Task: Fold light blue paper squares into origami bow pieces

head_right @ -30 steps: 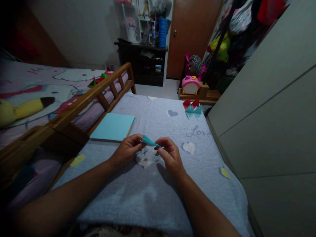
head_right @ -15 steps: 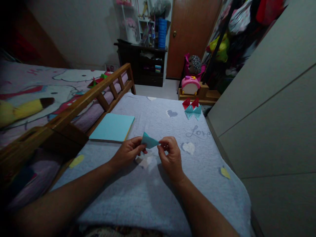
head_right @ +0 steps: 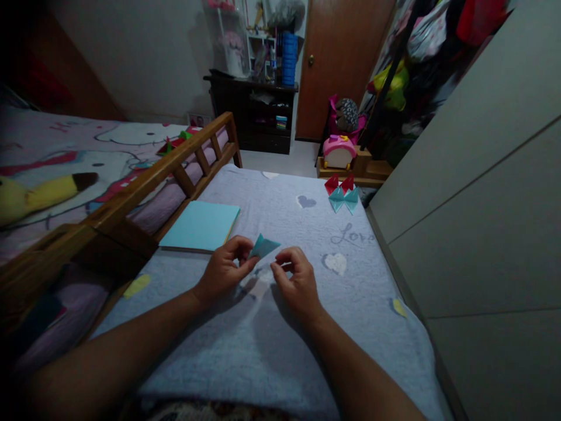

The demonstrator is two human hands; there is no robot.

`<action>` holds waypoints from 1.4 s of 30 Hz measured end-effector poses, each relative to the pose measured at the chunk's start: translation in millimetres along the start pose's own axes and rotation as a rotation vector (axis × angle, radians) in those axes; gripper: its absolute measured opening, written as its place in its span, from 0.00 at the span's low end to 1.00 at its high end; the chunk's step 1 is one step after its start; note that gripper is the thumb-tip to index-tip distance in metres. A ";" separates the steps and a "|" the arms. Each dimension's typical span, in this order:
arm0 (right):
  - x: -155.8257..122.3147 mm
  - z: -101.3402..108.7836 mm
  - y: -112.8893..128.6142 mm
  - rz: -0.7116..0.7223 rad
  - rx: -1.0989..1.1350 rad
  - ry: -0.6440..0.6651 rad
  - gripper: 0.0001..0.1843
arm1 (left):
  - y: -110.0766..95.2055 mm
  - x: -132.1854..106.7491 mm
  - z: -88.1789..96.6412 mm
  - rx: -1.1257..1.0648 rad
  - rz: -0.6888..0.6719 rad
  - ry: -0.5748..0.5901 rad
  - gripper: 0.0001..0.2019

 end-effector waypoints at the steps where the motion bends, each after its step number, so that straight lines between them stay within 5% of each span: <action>1: -0.3 -5.2 1.1 0.004 0.006 0.055 0.06 | -0.9 -0.6 -0.9 0.008 -0.005 0.000 0.05; 6: -2.6 -23.5 -0.8 -0.043 0.135 0.215 0.16 | -12.5 -2.5 -10.9 0.069 -0.137 0.110 0.03; 14: 4.4 -16.9 -14.3 -0.176 0.295 0.143 0.10 | -14.3 -5.1 -20.4 0.000 -0.229 0.247 0.06; 21: 8.5 -4.4 -6.2 -0.183 0.299 0.078 0.09 | -7.3 -3.4 -2.6 -0.033 -0.154 -0.021 0.19; 27: 8.6 -4.6 -6.4 -0.186 0.381 0.088 0.10 | 6.6 -4.1 -12.3 -0.198 0.023 0.098 0.16; 35: 5.8 -16.5 -16.8 -0.347 0.562 0.164 0.15 | 2.1 -5.5 -8.8 -0.309 0.058 0.003 0.14; 42: 6.4 -16.1 -15.6 -0.292 0.574 0.189 0.14 | -6.2 -4.8 -3.0 -0.172 -0.163 -0.012 0.08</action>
Point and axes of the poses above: each hand's wrist, its own x-axis towards the middle knuckle, its own z-axis out of the back of the hand, y = z × x, the point moved 6 cm from there along x, towards the middle knuckle, and after that the axes turned 4 degrees about -z, right-handed, at the moved point
